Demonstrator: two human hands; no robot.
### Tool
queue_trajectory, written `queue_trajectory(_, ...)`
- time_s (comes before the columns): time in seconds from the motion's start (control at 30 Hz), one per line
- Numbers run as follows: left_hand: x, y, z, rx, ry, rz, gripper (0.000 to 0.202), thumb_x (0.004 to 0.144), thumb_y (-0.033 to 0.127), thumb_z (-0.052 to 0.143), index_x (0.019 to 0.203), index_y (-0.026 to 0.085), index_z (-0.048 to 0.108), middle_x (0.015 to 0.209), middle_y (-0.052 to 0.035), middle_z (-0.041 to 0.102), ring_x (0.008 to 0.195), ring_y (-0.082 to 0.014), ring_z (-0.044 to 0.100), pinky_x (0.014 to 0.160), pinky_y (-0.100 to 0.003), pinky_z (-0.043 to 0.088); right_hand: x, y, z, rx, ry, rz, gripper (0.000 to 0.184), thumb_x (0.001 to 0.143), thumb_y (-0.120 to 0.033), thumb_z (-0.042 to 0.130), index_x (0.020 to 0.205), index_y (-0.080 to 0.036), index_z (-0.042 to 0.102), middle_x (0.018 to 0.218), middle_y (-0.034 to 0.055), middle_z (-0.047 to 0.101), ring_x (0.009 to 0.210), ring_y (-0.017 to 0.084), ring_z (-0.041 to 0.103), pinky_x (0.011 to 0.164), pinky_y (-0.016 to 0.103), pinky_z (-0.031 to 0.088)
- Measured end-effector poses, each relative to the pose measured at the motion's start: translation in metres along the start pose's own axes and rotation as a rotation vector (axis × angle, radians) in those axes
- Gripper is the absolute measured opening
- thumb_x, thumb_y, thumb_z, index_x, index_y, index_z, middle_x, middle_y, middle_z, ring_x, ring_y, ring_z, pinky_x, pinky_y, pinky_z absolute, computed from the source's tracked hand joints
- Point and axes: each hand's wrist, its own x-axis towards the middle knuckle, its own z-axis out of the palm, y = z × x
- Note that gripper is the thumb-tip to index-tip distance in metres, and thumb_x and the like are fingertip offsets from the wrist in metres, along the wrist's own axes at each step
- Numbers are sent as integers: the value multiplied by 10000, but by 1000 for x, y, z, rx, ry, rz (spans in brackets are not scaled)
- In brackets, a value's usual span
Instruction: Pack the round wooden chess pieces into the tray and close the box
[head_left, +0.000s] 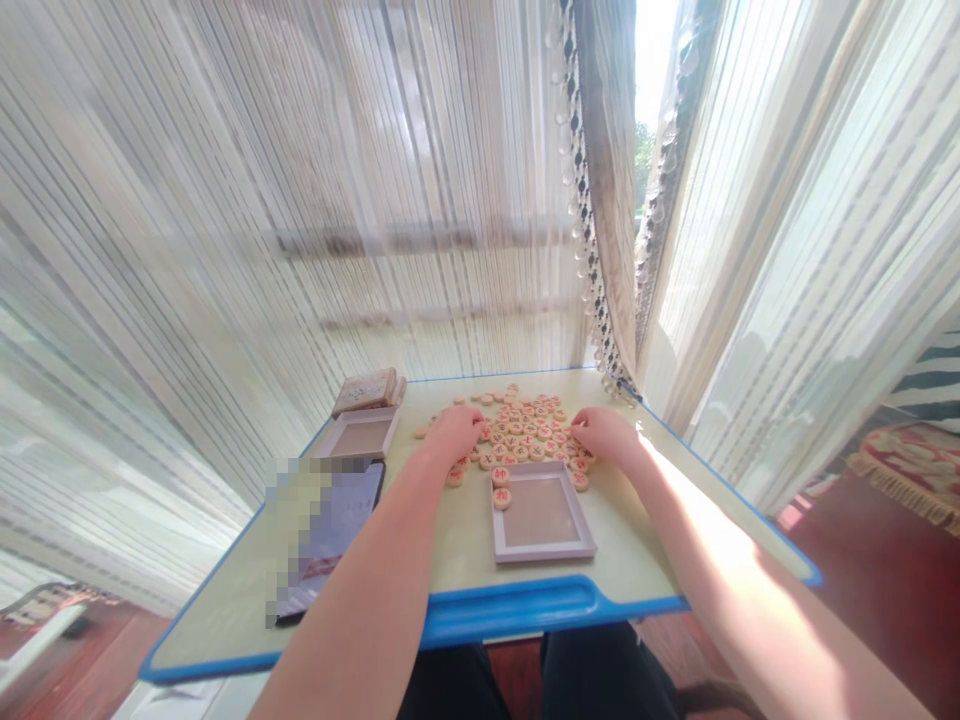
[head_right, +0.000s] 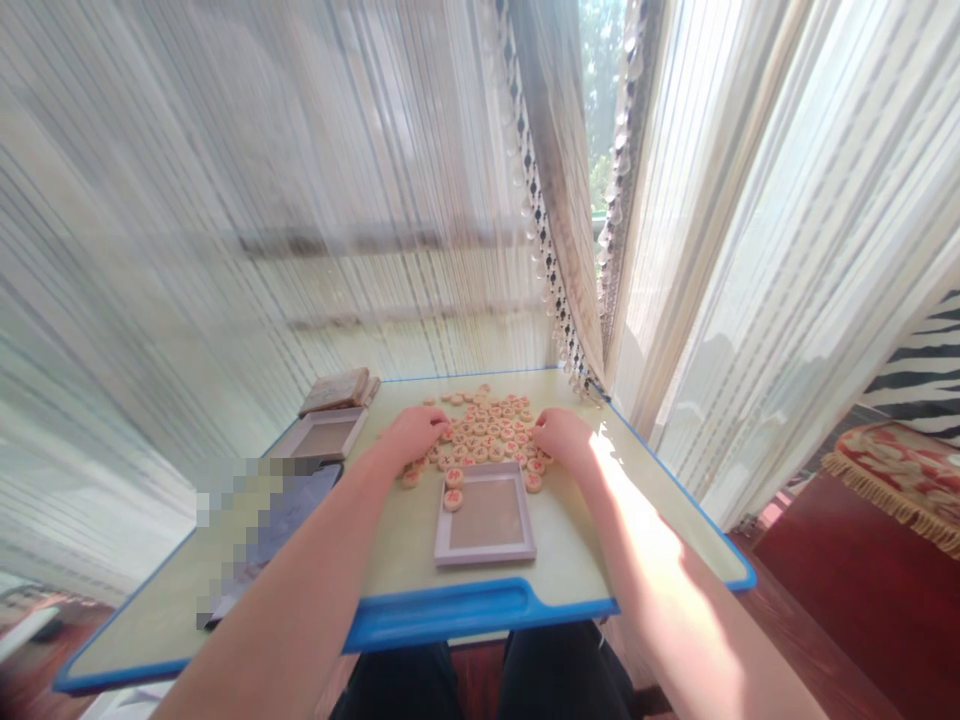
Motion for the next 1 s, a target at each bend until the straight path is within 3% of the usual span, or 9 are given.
queue_trajectory(0.3,-5,0,-9,-30,44,-49,226,753,221,502,823,210,717,814,-34,706,798,-162,618,716,-233,448,1,2,2,-5,12,15,302,715,-295,515,941,-191,686,897,63,695,799,182,598,618,236,367)
queue_trajectory(0.47,-4,-13,-17,-31,62,-205,268,766,160,506,942,211,701,966,-57,705,836,-170,638,778,-244,455,3,2,3,-14,19,10,291,714,-288,520,930,-190,689,927,69,694,823,192,602,637,239,378)
queue_trajectory(0.67,-5,-21,-32,37,-87,-321,307,728,99,543,969,214,693,1055,-76,688,942,-215,635,788,-273,466,0,0,1,0,30,-12,298,739,-288,508,959,-183,681,945,78,693,850,192,602,656,239,379)
queue_trajectory(0.83,-8,-18,-35,54,-206,-321,395,632,49,618,993,194,685,996,-69,703,868,-204,652,720,-246,482,-2,-2,0,12,25,-25,293,744,-281,510,951,-166,683,953,87,691,866,195,600,669,239,380)
queue_trajectory(1.0,-10,-13,-33,20,-245,-253,418,601,85,654,1004,195,674,951,-34,711,815,-161,649,653,-198,478,0,-1,0,23,19,-20,313,746,-295,500,968,-167,680,980,84,686,847,191,602,663,242,379)
